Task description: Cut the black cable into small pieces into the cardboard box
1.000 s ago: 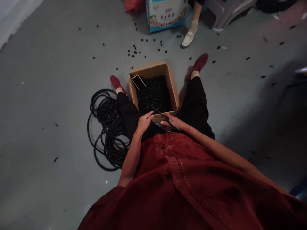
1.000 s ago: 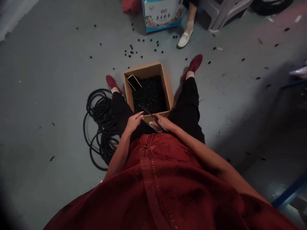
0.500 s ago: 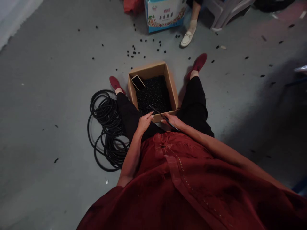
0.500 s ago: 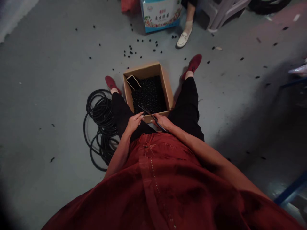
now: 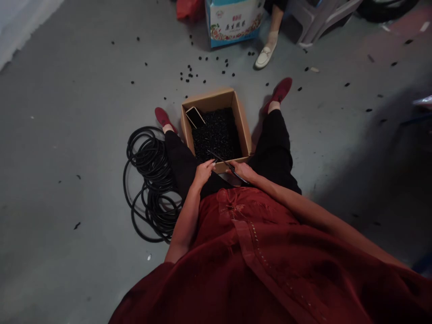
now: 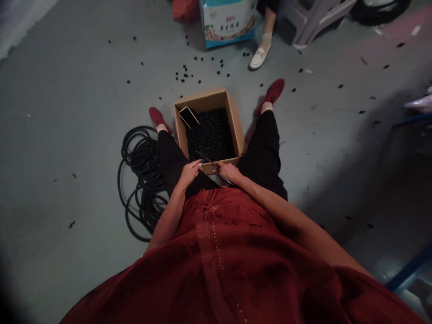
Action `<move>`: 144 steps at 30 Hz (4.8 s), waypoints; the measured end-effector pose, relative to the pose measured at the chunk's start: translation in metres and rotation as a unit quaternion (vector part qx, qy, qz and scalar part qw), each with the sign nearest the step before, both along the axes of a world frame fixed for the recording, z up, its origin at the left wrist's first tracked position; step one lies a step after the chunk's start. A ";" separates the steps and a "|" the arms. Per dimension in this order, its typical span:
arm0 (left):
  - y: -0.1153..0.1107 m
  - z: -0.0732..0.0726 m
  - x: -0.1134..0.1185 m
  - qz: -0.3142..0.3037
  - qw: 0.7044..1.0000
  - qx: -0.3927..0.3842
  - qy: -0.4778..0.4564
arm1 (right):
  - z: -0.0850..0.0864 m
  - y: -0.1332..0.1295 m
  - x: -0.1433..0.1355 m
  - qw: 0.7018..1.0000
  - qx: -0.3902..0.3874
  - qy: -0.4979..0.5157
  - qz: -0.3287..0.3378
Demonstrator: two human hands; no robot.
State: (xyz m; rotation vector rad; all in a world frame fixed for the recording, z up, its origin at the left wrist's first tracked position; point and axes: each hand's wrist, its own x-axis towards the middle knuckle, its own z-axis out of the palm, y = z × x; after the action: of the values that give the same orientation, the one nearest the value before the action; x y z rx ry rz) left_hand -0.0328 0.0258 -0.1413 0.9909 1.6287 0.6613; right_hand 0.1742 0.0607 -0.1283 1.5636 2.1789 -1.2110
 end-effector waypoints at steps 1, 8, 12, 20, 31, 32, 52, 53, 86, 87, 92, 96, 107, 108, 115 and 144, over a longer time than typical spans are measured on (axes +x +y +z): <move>0.000 -0.001 0.000 0.002 1.000 -0.004 -0.003 | -0.001 0.000 0.000 1.000 0.000 -0.004 -0.001; 0.003 0.004 0.001 0.017 0.999 -0.024 -0.036 | -0.010 0.006 0.001 1.000 0.001 -0.008 -0.020; 0.002 0.010 0.001 0.030 0.996 -0.042 -0.075 | -0.012 0.011 0.003 0.999 0.008 0.001 -0.043; 0.003 0.024 -0.001 0.055 0.982 -0.050 -0.171 | 0.009 0.009 0.009 0.996 -0.001 0.056 -0.070; 0.002 0.035 -0.009 0.059 0.977 -0.035 -0.201 | 0.021 -0.003 0.015 0.992 -0.029 0.116 -0.045; 0.002 0.034 -0.008 0.059 0.978 -0.035 -0.197 | 0.022 -0.004 0.014 0.992 -0.030 0.113 -0.040; 0.002 0.026 -0.004 -0.010 0.982 -0.042 -0.182 | 0.016 -0.003 0.010 0.992 0.005 0.121 0.031; 0.002 0.026 -0.005 -0.013 0.982 -0.041 -0.185 | 0.016 -0.003 0.010 0.992 0.008 0.119 0.033; 0.004 0.008 -0.003 0.003 0.953 -0.129 -0.275 | 0.010 -0.003 0.000 0.999 0.010 -0.025 0.041; 0.004 0.009 -0.003 0.005 0.953 -0.131 -0.274 | 0.010 -0.002 0.000 0.999 0.009 -0.028 0.041; 0.007 0.008 -0.002 0.016 0.953 -0.147 -0.266 | 0.009 -0.002 -0.001 0.998 0.003 -0.042 0.041; 0.009 0.006 -0.001 0.025 0.953 -0.162 -0.255 | 0.009 -0.001 -0.003 0.998 -0.002 -0.052 0.042; 0.023 -0.005 0.004 0.042 0.951 -0.218 -0.213 | -0.007 0.007 -0.009 0.996 -0.014 -0.075 0.043; 0.025 -0.008 0.005 0.043 0.951 -0.224 -0.208 | -0.008 0.007 -0.010 0.996 -0.015 -0.078 0.042; 0.028 -0.014 0.010 0.064 0.951 -0.217 -0.210 | -0.016 0.008 -0.009 0.997 -0.009 -0.077 0.027; 0.000 0.028 -0.008 0.039 0.949 -0.050 -0.310 | 0.034 -0.004 0.014 0.998 -0.006 0.051 -0.026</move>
State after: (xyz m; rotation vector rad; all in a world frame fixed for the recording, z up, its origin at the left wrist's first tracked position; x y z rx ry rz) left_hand -0.0404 0.0258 -0.1133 0.5617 1.1301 0.8359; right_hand 0.1886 0.0567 -0.0947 1.5967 2.1993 -1.3458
